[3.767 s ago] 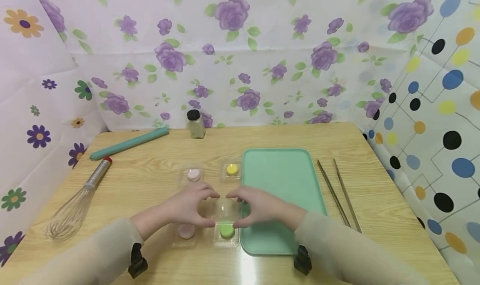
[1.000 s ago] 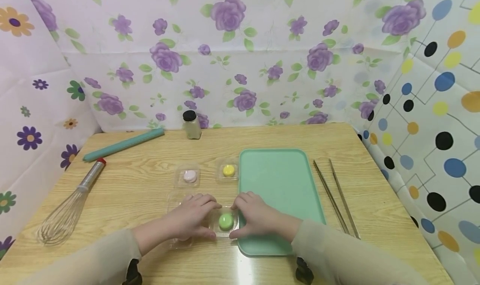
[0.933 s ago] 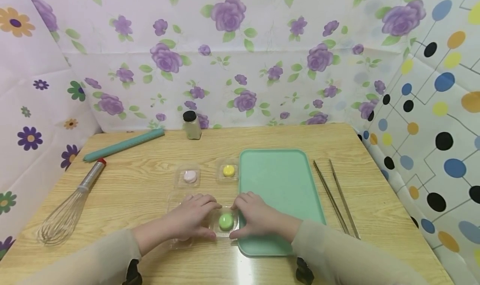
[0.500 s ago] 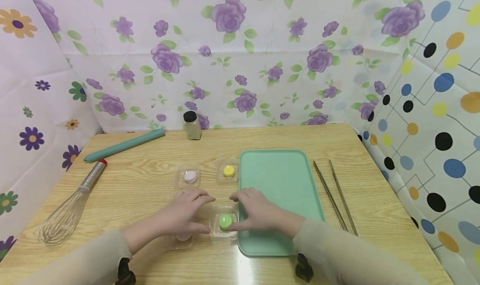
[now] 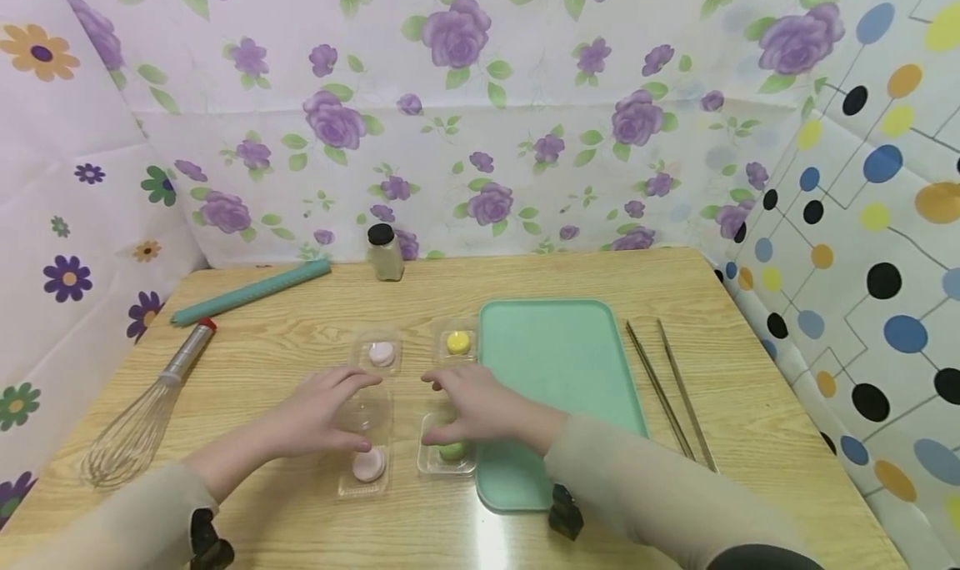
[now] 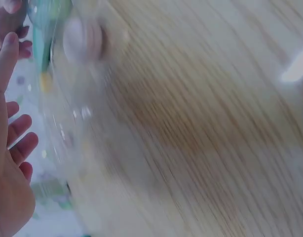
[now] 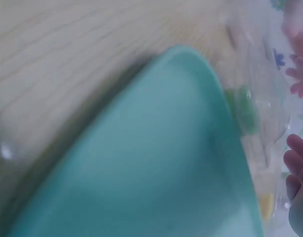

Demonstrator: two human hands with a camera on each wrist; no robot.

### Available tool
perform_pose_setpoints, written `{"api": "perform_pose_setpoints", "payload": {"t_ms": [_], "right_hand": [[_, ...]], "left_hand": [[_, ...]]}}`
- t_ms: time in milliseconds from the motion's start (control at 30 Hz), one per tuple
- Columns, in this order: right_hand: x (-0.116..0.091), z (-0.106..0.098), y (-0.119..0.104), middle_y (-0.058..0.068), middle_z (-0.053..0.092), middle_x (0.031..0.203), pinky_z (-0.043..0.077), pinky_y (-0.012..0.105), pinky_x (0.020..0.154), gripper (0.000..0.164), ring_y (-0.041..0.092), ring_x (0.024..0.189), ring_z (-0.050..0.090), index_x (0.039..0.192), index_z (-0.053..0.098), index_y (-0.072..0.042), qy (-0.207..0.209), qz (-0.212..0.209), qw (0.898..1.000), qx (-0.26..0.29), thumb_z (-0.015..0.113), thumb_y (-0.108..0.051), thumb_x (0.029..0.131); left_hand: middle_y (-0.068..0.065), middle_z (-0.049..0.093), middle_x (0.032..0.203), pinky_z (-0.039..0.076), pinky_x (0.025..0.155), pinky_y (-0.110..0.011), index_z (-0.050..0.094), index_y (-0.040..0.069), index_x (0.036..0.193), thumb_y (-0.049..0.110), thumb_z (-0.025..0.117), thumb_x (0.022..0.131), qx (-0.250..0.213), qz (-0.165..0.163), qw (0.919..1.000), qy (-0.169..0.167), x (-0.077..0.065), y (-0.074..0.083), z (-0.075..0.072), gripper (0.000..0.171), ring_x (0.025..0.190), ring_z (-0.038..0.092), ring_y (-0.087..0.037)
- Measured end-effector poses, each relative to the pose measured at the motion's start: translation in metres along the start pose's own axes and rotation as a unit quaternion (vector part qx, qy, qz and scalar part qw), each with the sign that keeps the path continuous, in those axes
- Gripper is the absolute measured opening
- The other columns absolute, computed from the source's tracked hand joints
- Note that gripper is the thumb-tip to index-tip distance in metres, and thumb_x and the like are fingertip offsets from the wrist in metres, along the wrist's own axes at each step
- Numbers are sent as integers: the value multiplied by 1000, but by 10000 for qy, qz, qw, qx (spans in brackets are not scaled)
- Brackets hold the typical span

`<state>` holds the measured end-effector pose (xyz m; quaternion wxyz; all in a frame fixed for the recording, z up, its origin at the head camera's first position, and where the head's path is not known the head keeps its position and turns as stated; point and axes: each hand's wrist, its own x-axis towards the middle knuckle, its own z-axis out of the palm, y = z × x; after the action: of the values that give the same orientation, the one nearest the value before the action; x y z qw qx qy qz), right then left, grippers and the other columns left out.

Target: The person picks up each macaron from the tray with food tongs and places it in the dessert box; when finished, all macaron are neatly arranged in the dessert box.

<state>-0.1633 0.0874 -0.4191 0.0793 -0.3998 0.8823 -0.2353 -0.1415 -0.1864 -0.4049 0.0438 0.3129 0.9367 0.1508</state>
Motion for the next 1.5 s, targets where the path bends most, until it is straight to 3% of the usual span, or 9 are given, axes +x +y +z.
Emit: {"api": "perform_pose_setpoints", "payload": {"t_ms": [300,567,867,1133,1333,1500], "right_hand": [[27,5,-7,5,56,122,32,41,101,77,23,118,47,139,39,-8,-356,130,9991,-163,68,-49,80],[47,9,-8,6,57,124,39,35,96,77,20,114,51,140,39,-8,-590,262,9979,-75,71,-44,80],[60,16,-14,6,56,124,37,33,100,78,20,115,51,140,37,-7,-866,369,9954,-197,73,-40,79],[66,24,-15,4,55,124,35,33,101,75,20,116,50,138,38,-6,-775,537,9948,-373,72,-39,80],[67,24,-16,6,55,123,38,31,99,75,21,115,50,137,39,-4,-703,692,9950,-170,74,-37,80],[66,19,-17,9,52,124,41,31,95,75,21,112,51,137,37,-3,-436,752,9954,409,75,-31,79]], "left_hand": [[-12,52,128,35,95,-56,49,5,132,45,83,64,132,53,9998,172,-7,-35,-11,85,117,47,-34],[-15,54,126,27,98,-62,51,3,129,37,82,66,275,29,9990,-350,-16,-50,-16,78,119,45,-40],[-9,56,120,30,98,-60,51,4,128,35,82,68,43,53,9998,-206,-15,-50,-5,74,114,49,-35],[-11,55,121,33,97,-57,50,1,129,33,78,74,-18,-61,9997,-229,-12,-49,-2,69,114,49,-35],[-13,55,121,37,96,-52,49,-2,130,31,77,76,-418,-319,9981,-335,-11,-49,-1,69,112,50,-35],[-12,52,123,45,86,-45,47,1,134,25,77,77,-733,-513,9956,-285,-8,-47,-8,69,104,53,-29]]}}
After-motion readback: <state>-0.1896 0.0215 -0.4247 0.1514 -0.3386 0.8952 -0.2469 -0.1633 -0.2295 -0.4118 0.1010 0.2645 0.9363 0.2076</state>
